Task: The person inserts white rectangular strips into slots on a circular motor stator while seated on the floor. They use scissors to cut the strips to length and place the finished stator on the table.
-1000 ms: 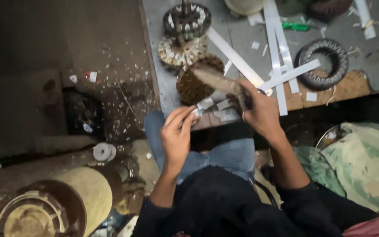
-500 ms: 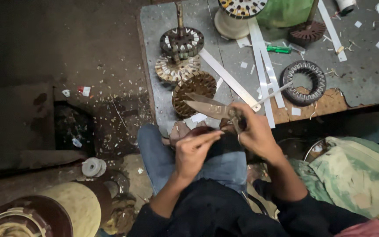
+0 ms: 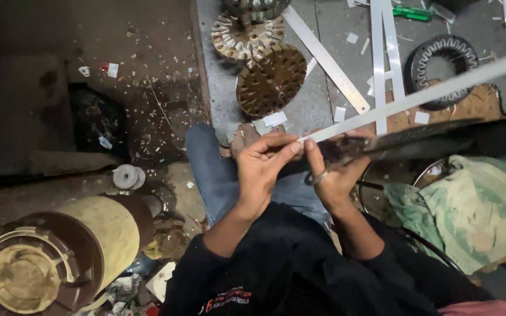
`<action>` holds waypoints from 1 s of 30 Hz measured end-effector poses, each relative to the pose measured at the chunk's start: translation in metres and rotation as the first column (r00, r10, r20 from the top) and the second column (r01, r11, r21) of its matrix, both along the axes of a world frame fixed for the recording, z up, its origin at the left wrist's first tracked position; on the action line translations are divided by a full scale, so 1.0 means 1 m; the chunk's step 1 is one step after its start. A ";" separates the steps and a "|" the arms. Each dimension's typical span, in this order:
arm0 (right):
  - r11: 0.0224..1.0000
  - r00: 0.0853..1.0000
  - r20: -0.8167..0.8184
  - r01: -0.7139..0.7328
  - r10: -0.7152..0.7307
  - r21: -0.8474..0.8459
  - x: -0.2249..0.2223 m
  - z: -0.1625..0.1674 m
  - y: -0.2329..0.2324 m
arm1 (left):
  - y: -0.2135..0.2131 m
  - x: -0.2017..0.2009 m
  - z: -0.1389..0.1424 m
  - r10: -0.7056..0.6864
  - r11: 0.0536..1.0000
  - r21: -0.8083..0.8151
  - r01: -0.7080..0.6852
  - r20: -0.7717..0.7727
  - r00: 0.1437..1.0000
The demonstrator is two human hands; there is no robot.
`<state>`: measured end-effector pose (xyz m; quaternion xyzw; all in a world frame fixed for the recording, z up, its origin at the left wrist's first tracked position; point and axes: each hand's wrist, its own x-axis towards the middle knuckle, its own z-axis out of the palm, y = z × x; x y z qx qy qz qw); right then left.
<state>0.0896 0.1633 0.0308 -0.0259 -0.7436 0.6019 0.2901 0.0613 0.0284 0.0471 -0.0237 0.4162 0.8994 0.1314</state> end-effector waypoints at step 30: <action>0.842 0.991 0.037 -0.088 0.126 -0.532 0.018 0.055 -0.023 | -0.035 -0.003 -0.005 -0.328 0.933 0.162 0.321 0.016 0.945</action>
